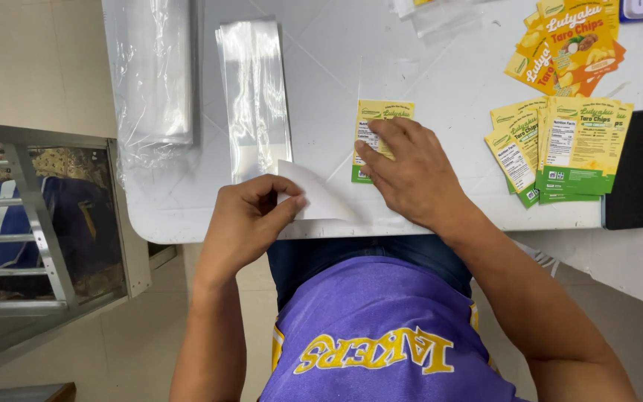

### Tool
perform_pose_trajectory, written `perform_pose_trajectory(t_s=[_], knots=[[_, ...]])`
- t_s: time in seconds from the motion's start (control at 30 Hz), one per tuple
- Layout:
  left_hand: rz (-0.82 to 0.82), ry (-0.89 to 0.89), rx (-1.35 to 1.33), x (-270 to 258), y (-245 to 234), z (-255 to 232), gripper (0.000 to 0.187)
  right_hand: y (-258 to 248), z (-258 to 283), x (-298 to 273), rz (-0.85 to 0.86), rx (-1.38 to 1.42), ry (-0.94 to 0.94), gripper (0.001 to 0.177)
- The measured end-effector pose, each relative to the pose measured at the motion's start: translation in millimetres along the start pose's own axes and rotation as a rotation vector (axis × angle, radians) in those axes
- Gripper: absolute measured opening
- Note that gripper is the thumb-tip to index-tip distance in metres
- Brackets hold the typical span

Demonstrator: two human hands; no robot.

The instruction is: Peeling adhesive product labels from a sheet and sticking them onto clear plastic envelopes for packaging.

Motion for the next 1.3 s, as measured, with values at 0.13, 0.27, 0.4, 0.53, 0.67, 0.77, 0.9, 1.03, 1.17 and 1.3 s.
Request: perform_pose_trajectory(t_s=[0.13, 0.27, 0.4, 0.53, 0.67, 0.77, 0.9, 1.03, 1.17, 1.3], knots=[[-0.016, 0.017, -0.046, 5.1, 8.5, -1.3, 0.015, -1.3, -0.8, 2.6, 0.001, 0.047, 0.065, 0.048], [-0.075, 0.036, -0.069, 8.2, 4.0, 3.4, 0.016, 1.8, -2.2, 7.0, 0.041, 0.048, 0.141, 0.041], [-0.070, 0.065, -0.128, 9.7, 6.2, -1.2, 0.015, 0.4, -3.1, 7.5, 0.067, 0.060, 0.137, 0.041], [0.138, 0.173, -0.184, 0.9, 47.4, -22.4, 0.017, -2.7, -28.7, 12.7, 0.100, 0.165, 0.099, 0.033], [0.598, 0.320, -0.166, -20.3, 145.3, -52.7, 0.030, -17.3, -31.5, 29.7, 0.395, 0.426, 0.108, 0.022], [0.886, 0.400, -0.092, -43.4, 229.2, -44.8, 0.044, -22.7, -28.3, 33.3, 0.469, 0.452, 0.095, 0.022], [1.085, 0.588, 0.021, -60.7, 257.0, -67.5, 0.048, -28.3, -21.2, 30.8, 0.413, 0.443, 0.052, 0.024], [0.619, 0.830, -0.163, -39.0, 204.0, -87.6, 0.014, -34.1, -32.0, 17.8, 0.288, 0.600, 0.045, 0.025], [0.471, 0.846, 0.531, -20.9, 168.0, -57.6, 0.075, -50.1, -63.1, 3.2, 0.123, 0.847, 0.351, 0.022], [0.359, 0.948, 0.820, -51.1, 167.7, -21.5, 0.046, -81.5, -65.6, -17.5, -0.027, 0.729, 0.547, 0.015]])
Point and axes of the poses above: each hand's wrist, its own x-axis towards the middle knuckle, its own y-axis out of the palm, z = x × y, the point moved 8 cm from there along x, towards the middle knuckle, and after that the axes turned 12 degrees about y, right-handed, at the moved point
